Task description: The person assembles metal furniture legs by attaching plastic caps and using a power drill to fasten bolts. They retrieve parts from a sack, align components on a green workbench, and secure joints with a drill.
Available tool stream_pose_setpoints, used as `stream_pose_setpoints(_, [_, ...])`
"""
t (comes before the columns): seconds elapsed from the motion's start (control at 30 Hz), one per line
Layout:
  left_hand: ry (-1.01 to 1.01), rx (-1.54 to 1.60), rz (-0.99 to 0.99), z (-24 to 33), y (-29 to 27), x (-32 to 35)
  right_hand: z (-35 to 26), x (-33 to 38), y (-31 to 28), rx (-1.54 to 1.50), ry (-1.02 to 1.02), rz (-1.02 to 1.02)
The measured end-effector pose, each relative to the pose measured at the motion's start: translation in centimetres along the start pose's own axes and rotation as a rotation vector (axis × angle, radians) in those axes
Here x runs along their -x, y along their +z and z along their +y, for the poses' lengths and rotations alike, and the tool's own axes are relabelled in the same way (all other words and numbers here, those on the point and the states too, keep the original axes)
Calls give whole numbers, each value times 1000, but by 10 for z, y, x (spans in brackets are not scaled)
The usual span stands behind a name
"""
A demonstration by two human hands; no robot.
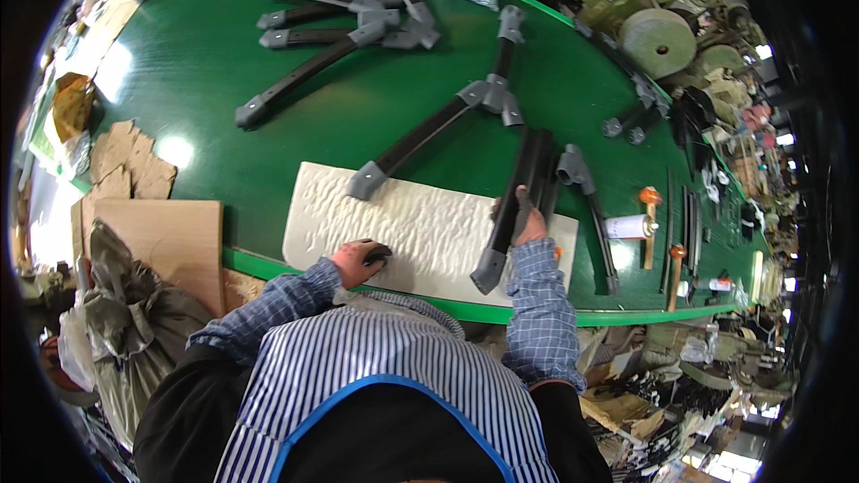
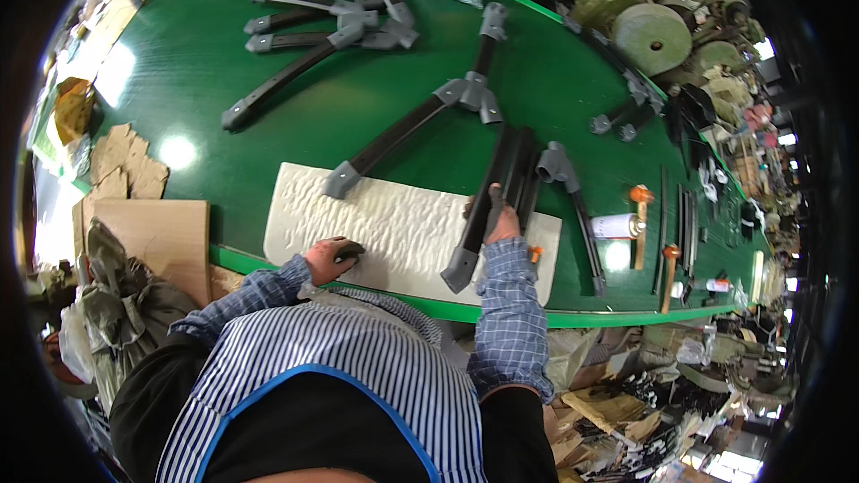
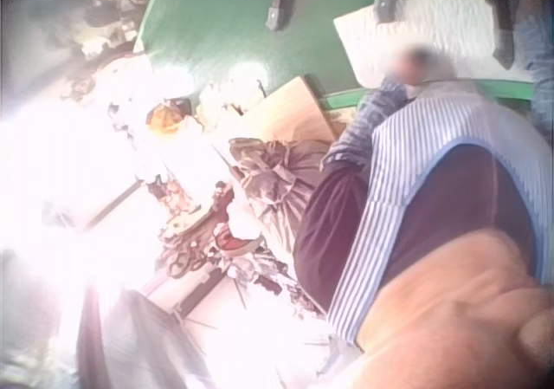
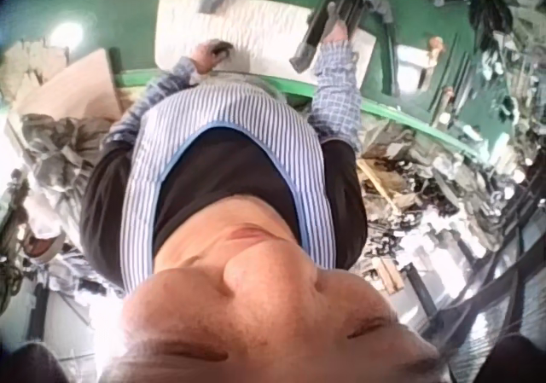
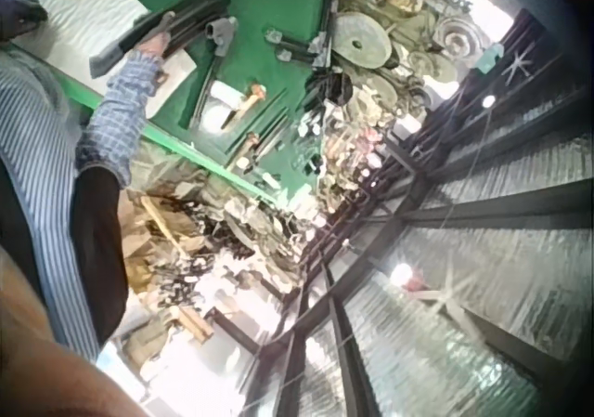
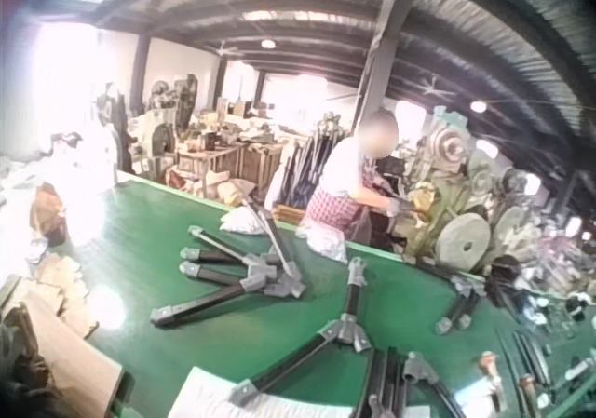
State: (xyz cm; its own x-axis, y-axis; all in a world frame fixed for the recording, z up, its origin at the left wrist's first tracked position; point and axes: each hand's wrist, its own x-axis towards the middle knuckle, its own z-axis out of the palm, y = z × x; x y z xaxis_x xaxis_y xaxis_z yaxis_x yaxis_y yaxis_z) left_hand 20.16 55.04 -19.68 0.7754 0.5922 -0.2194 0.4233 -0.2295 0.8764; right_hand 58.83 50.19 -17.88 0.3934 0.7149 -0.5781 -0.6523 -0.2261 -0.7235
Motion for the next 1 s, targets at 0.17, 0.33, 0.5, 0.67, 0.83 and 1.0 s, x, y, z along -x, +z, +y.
stream_pose_setpoints(0.17, [-11, 18, -2, 2, -2, -1, -3, -7, -18, -5, 67, -9])
stream_pose_setpoints(0.33, [-12, -21, 17, -4, 0, -5, -8, -18, -27, -71, 104, -135])
stream_pose_setpoints(0.5, [-23, -27, 40, -13, 4, -8, -10, -33, -35, 67, 151, -59])
stream_pose_setpoints(0.67, [-43, -21, 21, -5, 1, -6, -14, -45, -43, -80, 250, -160])
stream_pose_setpoints(0.83, [-39, -78, 56, 6, 0, -4, -13, -52, -47, -134, 287, -207])
stream_pose_setpoints(1.0, [-83, -97, 59, 2, 3, -2, -13, -53, -48, -93, 246, -168])
